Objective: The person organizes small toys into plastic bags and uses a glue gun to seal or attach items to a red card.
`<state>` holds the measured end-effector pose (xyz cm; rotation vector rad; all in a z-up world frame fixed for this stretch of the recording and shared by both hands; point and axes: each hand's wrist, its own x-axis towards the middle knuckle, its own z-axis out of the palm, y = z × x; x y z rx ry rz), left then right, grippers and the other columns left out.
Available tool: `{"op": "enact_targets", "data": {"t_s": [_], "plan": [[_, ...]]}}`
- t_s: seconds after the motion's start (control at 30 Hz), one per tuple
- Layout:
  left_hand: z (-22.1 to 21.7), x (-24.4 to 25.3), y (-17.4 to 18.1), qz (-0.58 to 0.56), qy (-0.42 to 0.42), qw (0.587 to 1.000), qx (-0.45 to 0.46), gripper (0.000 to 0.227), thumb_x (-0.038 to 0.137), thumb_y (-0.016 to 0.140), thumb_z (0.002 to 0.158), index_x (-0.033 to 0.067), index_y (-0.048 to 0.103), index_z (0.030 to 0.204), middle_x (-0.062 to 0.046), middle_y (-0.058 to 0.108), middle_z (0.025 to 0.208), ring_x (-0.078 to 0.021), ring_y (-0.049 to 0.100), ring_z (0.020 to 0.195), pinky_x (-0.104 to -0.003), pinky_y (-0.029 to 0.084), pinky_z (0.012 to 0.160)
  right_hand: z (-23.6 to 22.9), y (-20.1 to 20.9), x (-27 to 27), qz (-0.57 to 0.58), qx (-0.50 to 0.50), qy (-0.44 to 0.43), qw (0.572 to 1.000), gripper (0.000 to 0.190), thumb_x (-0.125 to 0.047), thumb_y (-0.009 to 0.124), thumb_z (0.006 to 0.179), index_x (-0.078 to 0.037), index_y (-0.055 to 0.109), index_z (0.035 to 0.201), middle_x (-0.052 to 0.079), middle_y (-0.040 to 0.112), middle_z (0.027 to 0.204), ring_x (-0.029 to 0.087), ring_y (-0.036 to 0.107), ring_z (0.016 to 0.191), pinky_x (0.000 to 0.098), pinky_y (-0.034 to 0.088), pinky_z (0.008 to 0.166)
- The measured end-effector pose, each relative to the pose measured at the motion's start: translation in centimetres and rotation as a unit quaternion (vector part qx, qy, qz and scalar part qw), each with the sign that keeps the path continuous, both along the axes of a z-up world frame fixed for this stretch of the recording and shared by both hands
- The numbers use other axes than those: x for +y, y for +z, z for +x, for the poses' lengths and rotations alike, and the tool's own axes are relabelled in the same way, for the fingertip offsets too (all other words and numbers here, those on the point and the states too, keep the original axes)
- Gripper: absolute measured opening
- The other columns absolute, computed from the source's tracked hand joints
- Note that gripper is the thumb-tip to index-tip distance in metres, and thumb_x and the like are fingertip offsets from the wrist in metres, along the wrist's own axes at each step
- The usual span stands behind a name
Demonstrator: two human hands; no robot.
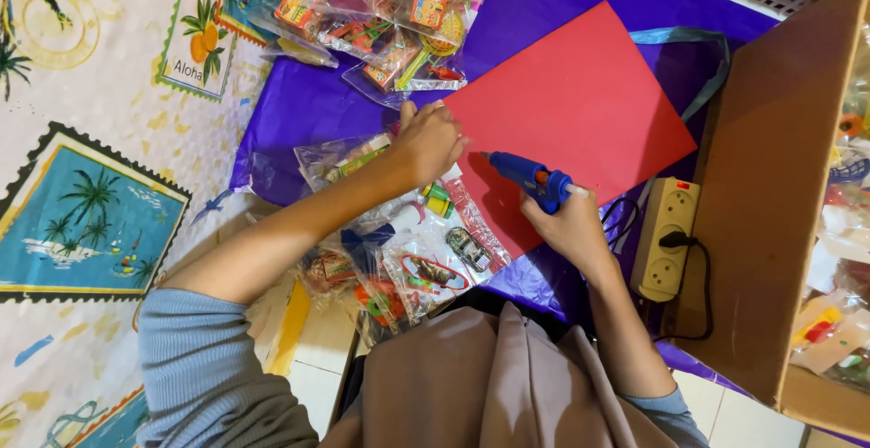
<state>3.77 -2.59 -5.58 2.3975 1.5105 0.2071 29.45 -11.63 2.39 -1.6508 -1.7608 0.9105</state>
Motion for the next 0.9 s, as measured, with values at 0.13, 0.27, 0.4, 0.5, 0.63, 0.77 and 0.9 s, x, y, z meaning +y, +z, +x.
{"op": "enact_targets", "data": {"t_s": [0.13, 0.27, 0.4, 0.5, 0.63, 0.77, 0.9], "plan": [[-0.2, 0.7, -0.6, -0.007, 0.008, 1.0, -0.004, 0.022, 0.035, 0.056, 0.099, 0.0193, 0.072, 0.094, -0.003, 0.069, 0.091, -0.0276, 0.068, 0.093, -0.048, 0.034, 0.086, -0.1, -1.5, 0.1, 0.011, 0.013, 0.014, 1.0, 0.026, -0.016, 0.082, 0.079, 0.002, 0.065, 0.071, 0.015, 0.059, 0.051, 0.017, 0.054, 0.049, 0.0306, 0.04, 0.044], [0.0, 0.6, 1.0, -0.015, 0.011, 1.0, 0.007, 0.026, 0.027, 0.05, 0.104, 0.0163, 0.07, 0.093, -0.007, 0.073, 0.086, -0.0308, 0.072, 0.087, -0.049, 0.035, 0.086, -0.4, -3.8, 1.0, 0.034, 0.011, 0.038, 0.999, 0.022, -0.012, 0.081, 0.077, 0.005, 0.067, 0.077, 0.023, 0.062, 0.06, 0.03, 0.063, 0.052, 0.0359, 0.044, 0.046], [0.0, 0.6, 2.0, -0.023, 0.012, 1.0, 0.007, 0.026, 0.027, 0.049, 0.104, 0.0156, 0.069, 0.093, -0.006, 0.073, 0.086, -0.0304, 0.072, 0.088, -0.051, 0.034, 0.088, -2.1, -2.1, 1.5, 0.052, -0.002, 0.035, 0.998, 0.021, -0.014, 0.081, 0.076, 0.002, 0.068, 0.081, 0.022, 0.063, 0.062, 0.033, 0.066, 0.056, 0.0372, 0.047, 0.047], [-0.1, 0.5, 1.6, -0.029, 0.012, 0.999, 0.007, 0.026, 0.025, 0.05, 0.105, 0.014, 0.07, 0.094, -0.008, 0.074, 0.086, -0.031, 0.072, 0.087, -0.051, 0.034, 0.087, -2.8, -2.3, 1.7, 0.068, -0.004, 0.046, 0.997, 0.019, -0.013, 0.081, 0.077, 0.0, 0.067, 0.08, 0.021, 0.064, 0.062, 0.037, 0.067, 0.058, 0.0387, 0.048, 0.048], [-0.2, 0.2, 3.0, -0.043, 0.007, 0.999, 0.008, 0.024, 0.023, 0.051, 0.104, 0.0133, 0.071, 0.094, -0.008, 0.075, 0.087, -0.0314, 0.072, 0.089, -0.052, 0.032, 0.09, -3.1, -3.1, 1.9, 0.078, -0.042, 0.056, 0.994, 0.02, -0.017, 0.081, 0.077, -0.005, 0.066, 0.083, 0.019, 0.065, 0.066, 0.04, 0.069, 0.065, 0.0417, 0.051, 0.051], [0.0, 0.1, 2.2, -0.037, 0.0, 0.999, 0.009, 0.026, 0.023, 0.049, 0.105, 0.0137, 0.072, 0.095, -0.008, 0.075, 0.088, -0.033, 0.071, 0.091, -0.054, 0.03, 0.091, -3.1, -4.1, 2.0, 0.072, -0.063, 0.063, 0.993, 0.023, -0.02, 0.081, 0.076, -0.007, 0.065, 0.085, 0.019, 0.066, 0.069, 0.043, 0.07, 0.07, 0.0451, 0.052, 0.055], [-0.2, -0.1, 2.9, -0.049, 0.0, 0.999, 0.003, 0.027, 0.024, 0.048, 0.105, 0.0164, 0.072, 0.097, -0.007, 0.075, 0.09, -0.0331, 0.071, 0.093, -0.054, 0.03, 0.093, -3.2, -3.7, 2.1, 0.066, -0.058, 0.059, 0.994, 0.022, -0.019, 0.081, 0.077, -0.007, 0.066, 0.088, 0.02, 0.067, 0.071, 0.045, 0.07, 0.073, 0.0456, 0.053, 0.055]]}}
